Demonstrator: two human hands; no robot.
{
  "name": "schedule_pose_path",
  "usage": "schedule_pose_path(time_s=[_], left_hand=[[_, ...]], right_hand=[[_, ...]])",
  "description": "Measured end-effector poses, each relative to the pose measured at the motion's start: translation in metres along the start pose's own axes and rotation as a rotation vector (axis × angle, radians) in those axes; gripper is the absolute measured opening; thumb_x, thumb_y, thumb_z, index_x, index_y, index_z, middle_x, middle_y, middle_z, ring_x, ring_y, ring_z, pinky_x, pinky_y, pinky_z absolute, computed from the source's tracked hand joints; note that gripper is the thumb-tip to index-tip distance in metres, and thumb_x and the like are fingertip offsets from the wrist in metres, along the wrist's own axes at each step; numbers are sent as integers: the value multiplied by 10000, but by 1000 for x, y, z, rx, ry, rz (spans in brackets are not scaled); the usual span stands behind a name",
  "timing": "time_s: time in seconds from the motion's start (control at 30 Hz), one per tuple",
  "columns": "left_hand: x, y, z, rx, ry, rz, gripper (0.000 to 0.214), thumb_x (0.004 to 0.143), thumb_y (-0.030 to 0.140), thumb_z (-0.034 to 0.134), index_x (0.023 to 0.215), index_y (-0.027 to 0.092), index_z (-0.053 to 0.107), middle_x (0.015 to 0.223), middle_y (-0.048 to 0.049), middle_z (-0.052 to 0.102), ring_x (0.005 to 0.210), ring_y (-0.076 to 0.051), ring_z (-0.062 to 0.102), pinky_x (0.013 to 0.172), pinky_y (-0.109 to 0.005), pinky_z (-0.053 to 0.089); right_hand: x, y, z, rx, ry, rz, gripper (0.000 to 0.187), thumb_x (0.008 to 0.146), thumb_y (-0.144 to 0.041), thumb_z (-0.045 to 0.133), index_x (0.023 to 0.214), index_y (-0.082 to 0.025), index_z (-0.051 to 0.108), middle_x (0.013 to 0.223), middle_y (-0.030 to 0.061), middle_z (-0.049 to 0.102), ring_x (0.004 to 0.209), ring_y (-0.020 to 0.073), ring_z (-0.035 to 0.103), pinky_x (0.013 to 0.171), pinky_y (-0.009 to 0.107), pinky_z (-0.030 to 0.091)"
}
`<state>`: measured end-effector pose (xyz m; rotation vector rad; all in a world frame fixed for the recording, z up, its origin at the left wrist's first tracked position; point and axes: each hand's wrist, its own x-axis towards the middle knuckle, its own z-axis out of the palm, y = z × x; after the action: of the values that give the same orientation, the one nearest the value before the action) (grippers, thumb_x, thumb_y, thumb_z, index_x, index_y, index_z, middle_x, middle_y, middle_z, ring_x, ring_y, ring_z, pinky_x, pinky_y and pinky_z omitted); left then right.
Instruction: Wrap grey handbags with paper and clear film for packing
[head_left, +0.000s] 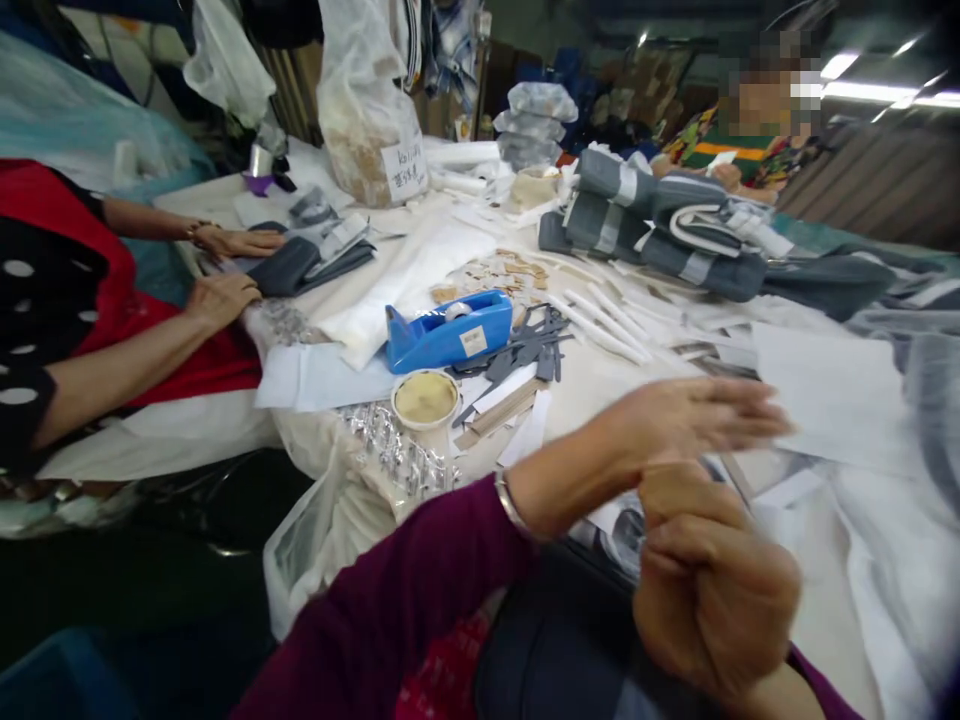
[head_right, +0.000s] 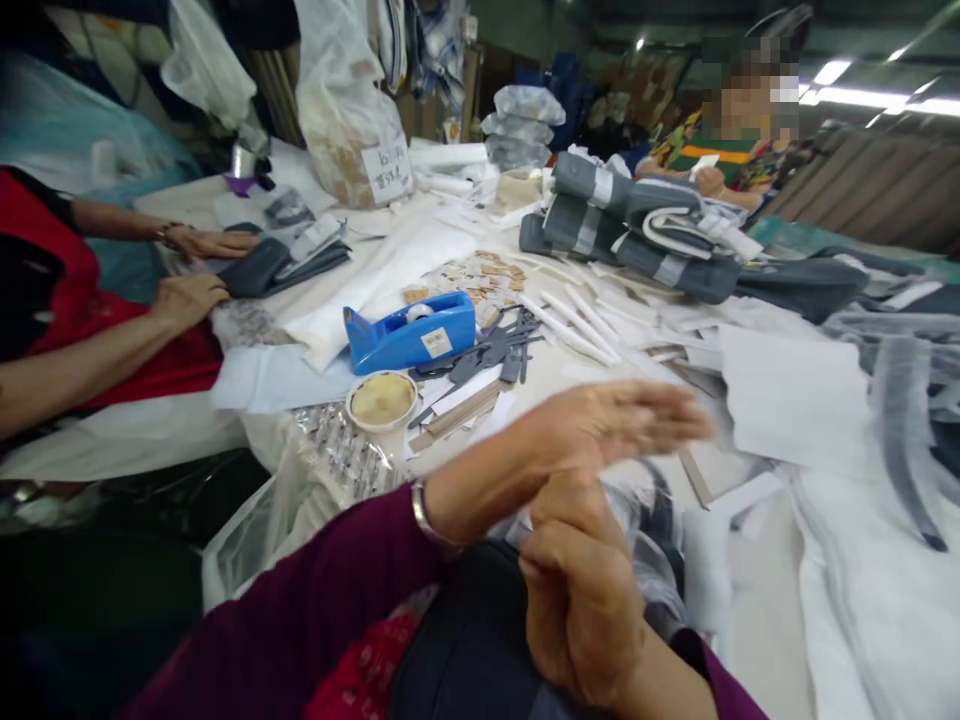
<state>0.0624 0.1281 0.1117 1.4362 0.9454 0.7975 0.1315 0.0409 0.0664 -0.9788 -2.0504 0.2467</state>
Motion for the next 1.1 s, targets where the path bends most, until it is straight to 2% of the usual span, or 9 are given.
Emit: schedule_pose_path(time_s=[0.07, 0.13, 0.2, 0.3, 0.37, 0.43, 0.57, 0.83, 1.1], left_hand=[[-15, -9, -45, -168, 46, 141, 329, 893, 67, 371, 1098, 149, 616, 1100, -61, 662, 979, -115, 642, 876, -247, 505], [-50, -27, -85, -257, 253, 225, 300, 886, 105, 397, 1121, 124, 581, 1094, -86, 648, 998, -155, 629, 926, -331, 500], [-98, -50, -108, -189, 381, 167, 269, 884, 173, 455, 1124, 156, 575, 1075, -68, 648, 998, -178, 620, 941, -374, 494], [-169, -85, -105, -95, 394, -54, 235, 885, 251, 498, 1104, 225, 581, 1013, -44, 669, 942, -188, 636, 871, -345, 524], [-202, -104, -85, -103, 328, -147, 229, 883, 283, 494, 1095, 247, 572, 985, -43, 676, 915, -194, 642, 817, -325, 541], [-219, -117, -62, -100, 247, -195, 249, 850, 273, 526, 1097, 259, 559, 1003, -35, 672, 918, -189, 639, 814, -306, 539], [-224, -126, -37, -97, 165, -253, 361, 746, 235, 643, 1091, 279, 545, 1049, -2, 657, 948, -180, 619, 847, -269, 506], [-217, -140, -30, -148, 100, -228, 375, 712, 208, 629, 1062, 229, 497, 1072, -41, 600, 914, -196, 588, 805, -297, 473], [-192, -141, -12, -209, 48, -255, 681, 724, 272, 656, 1342, 199, 379, 1270, -149, 485, 1086, -287, 542, 942, -426, 463]], right_hand=[[4, -1, 9, 63, -14, -16, 176, 888, -96, 389, 799, -223, 472, 712, 27, 497, 694, 175, 500, 642, 339, 412], [9, 2, 19, 63, -263, -7, 172, 908, -95, 382, 865, -203, 509, 794, 46, 555, 768, 175, 532, 662, 317, 416], [13, 7, 27, -1, -581, 6, 189, 942, -143, 373, 850, -187, 532, 804, 45, 575, 777, 171, 538, 690, 314, 412], [14, 13, 32, -87, -830, -12, 238, 961, -271, 414, 784, -188, 549, 751, 23, 576, 744, 170, 531, 744, 333, 387], [12, 13, 33, -133, -876, -30, 288, 965, -310, 408, 741, -195, 546, 731, 15, 566, 723, 168, 515, 756, 340, 364], [10, 12, 33, -167, -892, -40, 313, 973, -309, 385, 723, -201, 541, 730, 15, 558, 717, 169, 495, 759, 346, 344], [9, 11, 36, -201, -902, -41, 297, 974, -290, 372, 743, -206, 540, 738, 23, 545, 735, 186, 465, 743, 352, 323], [6, 14, 38, -203, -903, -41, 387, 979, -366, 323, 684, -212, 521, 698, 35, 516, 696, 197, 447, 708, 357, 316], [7, 16, 38, -226, -822, -87, 364, 975, -318, 356, 664, -215, 515, 653, 30, 518, 640, 188, 446, 643, 340, 281]])
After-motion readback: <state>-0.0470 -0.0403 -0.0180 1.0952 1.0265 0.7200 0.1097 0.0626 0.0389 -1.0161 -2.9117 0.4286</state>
